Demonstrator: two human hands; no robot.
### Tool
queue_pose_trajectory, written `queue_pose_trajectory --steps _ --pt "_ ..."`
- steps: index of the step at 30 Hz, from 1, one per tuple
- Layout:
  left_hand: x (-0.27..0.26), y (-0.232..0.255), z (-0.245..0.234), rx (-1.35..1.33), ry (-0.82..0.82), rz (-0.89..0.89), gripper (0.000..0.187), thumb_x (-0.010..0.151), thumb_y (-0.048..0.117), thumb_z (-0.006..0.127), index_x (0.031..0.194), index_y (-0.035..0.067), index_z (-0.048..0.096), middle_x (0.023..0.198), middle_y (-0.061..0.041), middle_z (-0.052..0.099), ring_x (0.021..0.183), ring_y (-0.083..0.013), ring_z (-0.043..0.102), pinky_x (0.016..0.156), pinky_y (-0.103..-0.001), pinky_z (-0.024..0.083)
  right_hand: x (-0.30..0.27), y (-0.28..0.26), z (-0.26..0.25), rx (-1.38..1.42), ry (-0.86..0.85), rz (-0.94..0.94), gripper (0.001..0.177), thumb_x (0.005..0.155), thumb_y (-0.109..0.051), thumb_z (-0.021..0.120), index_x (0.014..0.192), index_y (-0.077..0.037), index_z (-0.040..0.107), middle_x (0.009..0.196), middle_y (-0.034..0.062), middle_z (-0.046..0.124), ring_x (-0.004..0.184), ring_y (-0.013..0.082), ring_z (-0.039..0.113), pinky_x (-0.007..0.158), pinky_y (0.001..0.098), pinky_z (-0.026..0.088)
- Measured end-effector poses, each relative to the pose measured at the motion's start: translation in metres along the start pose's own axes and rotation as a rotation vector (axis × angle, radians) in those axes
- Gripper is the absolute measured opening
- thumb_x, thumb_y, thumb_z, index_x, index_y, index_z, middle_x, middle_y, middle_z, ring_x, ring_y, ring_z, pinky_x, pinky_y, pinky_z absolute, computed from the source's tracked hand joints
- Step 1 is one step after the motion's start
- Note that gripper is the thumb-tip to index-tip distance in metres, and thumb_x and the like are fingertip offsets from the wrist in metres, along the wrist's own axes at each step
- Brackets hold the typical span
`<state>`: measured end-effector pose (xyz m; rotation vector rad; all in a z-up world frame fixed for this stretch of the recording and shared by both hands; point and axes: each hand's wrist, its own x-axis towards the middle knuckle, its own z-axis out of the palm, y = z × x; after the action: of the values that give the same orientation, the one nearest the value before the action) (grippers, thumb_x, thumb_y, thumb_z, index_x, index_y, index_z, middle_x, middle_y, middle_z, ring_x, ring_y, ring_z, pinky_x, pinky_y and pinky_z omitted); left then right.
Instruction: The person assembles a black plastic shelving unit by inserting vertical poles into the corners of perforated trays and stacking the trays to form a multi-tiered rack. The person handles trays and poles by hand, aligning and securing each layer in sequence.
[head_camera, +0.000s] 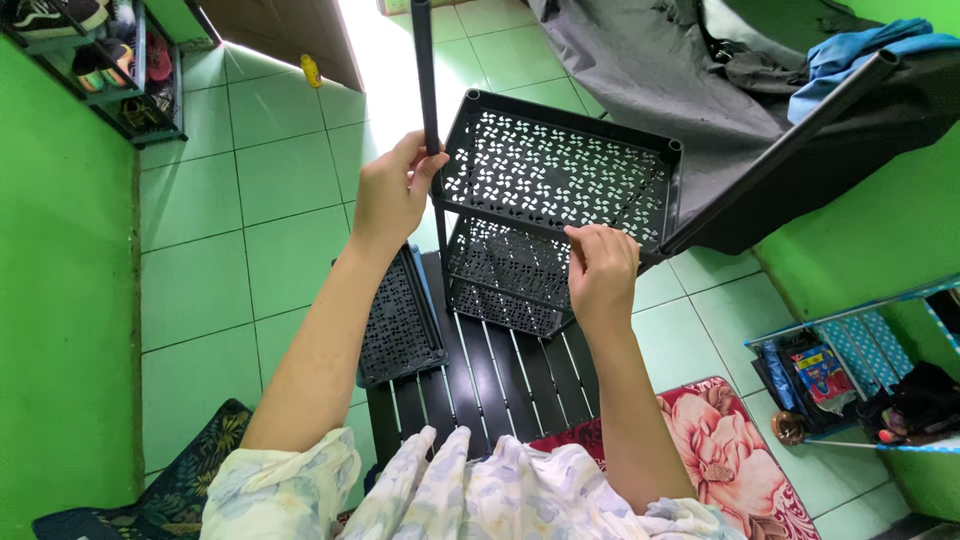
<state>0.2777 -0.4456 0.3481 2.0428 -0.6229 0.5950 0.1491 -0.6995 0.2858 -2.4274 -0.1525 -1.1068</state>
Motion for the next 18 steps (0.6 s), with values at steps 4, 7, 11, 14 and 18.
queue_pose_trajectory --steps 4,7,11,14,18 --pt "0.007 -0.001 -0.003 0.019 -0.034 0.058 0.015 0.101 0.016 0.071 0.105 0.002 0.067 0.085 -0.011 0.076 0.078 -0.0224 0.077 0.066 -0.032 0.057 0.002 0.000 0.002 0.015 0.018 0.006 0.020 0.090 0.004 0.073 0.107 -0.006 0.071 0.101 0.0072 0.068 0.099 0.0278 0.064 0.095 0.0411 0.045" --pt "0.012 -0.003 -0.002 -0.036 -0.064 0.067 0.006 0.102 0.009 0.064 0.102 0.004 0.066 0.087 -0.007 0.078 0.085 -0.0192 0.080 0.070 -0.030 0.059 0.001 0.000 0.002 0.021 0.021 0.010 0.020 0.089 0.004 0.073 0.106 -0.006 0.070 0.100 0.0074 0.068 0.098 0.0283 0.064 0.095 0.0411 0.045" --pt "0.016 -0.007 -0.003 -0.094 -0.120 0.004 0.007 0.103 0.005 0.058 0.102 0.003 0.065 0.087 -0.006 0.078 0.084 -0.0167 0.079 0.070 -0.030 0.059 0.002 0.000 0.002 0.025 0.023 0.016 0.022 0.088 0.006 0.072 0.106 -0.006 0.071 0.100 0.0074 0.068 0.098 0.0279 0.064 0.095 0.0411 0.045" --pt "0.013 -0.008 -0.002 -0.110 -0.118 -0.038 0.008 0.105 0.009 0.060 0.106 0.003 0.066 0.089 -0.006 0.079 0.086 -0.0156 0.079 0.070 -0.030 0.059 0.001 -0.002 0.000 0.030 0.018 0.018 0.022 0.088 0.006 0.072 0.106 -0.006 0.071 0.101 0.0074 0.068 0.098 0.0280 0.064 0.095 0.0408 0.045" --pt "-0.006 -0.006 0.012 -0.129 0.041 -0.015 0.022 0.102 0.015 0.071 0.119 0.002 0.067 0.102 -0.010 0.078 0.096 -0.0199 0.077 0.083 -0.033 0.059 0.003 -0.003 0.000 0.024 0.015 0.021 0.023 0.087 0.007 0.071 0.106 -0.006 0.071 0.100 0.0073 0.068 0.098 0.0277 0.064 0.095 0.0407 0.045"
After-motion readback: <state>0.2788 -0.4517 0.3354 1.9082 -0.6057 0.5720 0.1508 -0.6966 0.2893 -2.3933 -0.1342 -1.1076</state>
